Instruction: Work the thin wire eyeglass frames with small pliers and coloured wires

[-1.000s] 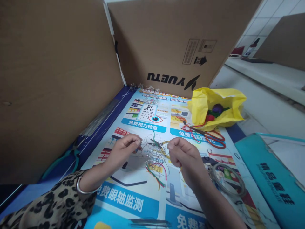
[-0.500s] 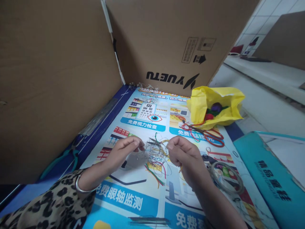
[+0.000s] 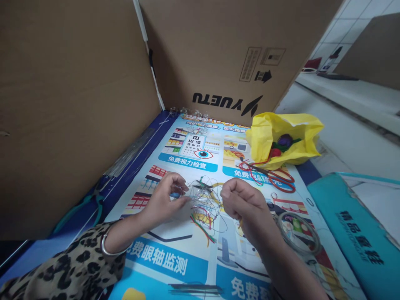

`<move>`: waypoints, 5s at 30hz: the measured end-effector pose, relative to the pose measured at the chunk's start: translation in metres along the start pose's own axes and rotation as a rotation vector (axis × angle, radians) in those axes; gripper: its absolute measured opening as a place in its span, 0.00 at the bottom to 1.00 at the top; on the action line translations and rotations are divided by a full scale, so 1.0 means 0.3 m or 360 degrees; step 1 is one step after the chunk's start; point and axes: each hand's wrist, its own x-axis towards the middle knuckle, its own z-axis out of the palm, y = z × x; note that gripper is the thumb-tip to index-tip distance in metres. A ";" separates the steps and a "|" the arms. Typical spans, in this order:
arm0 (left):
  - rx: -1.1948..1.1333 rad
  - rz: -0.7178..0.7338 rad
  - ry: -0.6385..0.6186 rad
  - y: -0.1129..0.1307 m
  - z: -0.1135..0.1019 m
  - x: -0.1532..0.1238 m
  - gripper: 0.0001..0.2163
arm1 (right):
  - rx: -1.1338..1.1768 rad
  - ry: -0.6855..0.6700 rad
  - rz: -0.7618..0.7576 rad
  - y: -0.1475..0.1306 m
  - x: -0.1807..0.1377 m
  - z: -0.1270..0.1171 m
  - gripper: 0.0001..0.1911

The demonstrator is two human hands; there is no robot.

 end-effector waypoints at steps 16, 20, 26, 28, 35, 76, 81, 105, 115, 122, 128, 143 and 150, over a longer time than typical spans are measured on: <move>0.0248 0.0194 0.0197 -0.026 0.004 -0.004 0.16 | -0.0049 0.0002 0.0077 0.014 -0.005 0.004 0.08; 0.0319 0.0230 0.0260 -0.037 0.002 0.000 0.19 | -0.0040 0.0005 0.0070 0.024 -0.003 0.004 0.09; 0.0343 0.0183 0.0269 -0.043 0.002 0.001 0.19 | -0.0082 -0.0007 0.0098 0.034 0.003 0.014 0.10; 0.0318 0.0095 0.0241 -0.042 0.003 0.001 0.18 | -0.0078 -0.0005 0.0093 0.036 0.006 0.014 0.10; 0.0214 -0.0049 0.0138 -0.039 0.005 0.006 0.12 | -0.0027 0.0043 0.0048 0.043 0.013 0.007 0.09; 0.0158 0.0728 0.0121 -0.079 -0.007 0.003 0.14 | 0.0090 0.0060 0.0013 0.049 0.024 0.001 0.09; 0.0186 0.0646 0.0119 -0.059 -0.018 -0.003 0.12 | 0.0099 0.0075 0.0027 0.049 0.024 0.006 0.09; 0.0022 -0.0327 -0.0117 0.008 0.003 -0.003 0.09 | 0.0072 0.0043 -0.0005 0.057 0.028 -0.001 0.09; 0.0015 -0.0374 -0.0248 -0.019 0.012 -0.012 0.10 | 0.0157 0.0035 0.0007 0.053 0.033 -0.008 0.09; 0.0090 -0.0286 -0.0256 -0.007 -0.008 -0.006 0.05 | 0.0255 0.0011 0.0040 0.037 0.033 -0.006 0.09; -0.0139 -0.0293 -0.0317 0.017 -0.016 -0.004 0.04 | 0.0259 -0.0006 0.0040 0.042 0.034 -0.006 0.10; -0.0396 -0.0298 -0.0349 0.018 -0.039 0.007 0.07 | 0.0302 -0.0063 0.0135 0.033 0.048 -0.021 0.11; -0.0566 -0.0378 -0.0378 0.032 -0.055 0.016 0.08 | 0.0313 -0.0054 0.0165 0.028 0.050 -0.016 0.10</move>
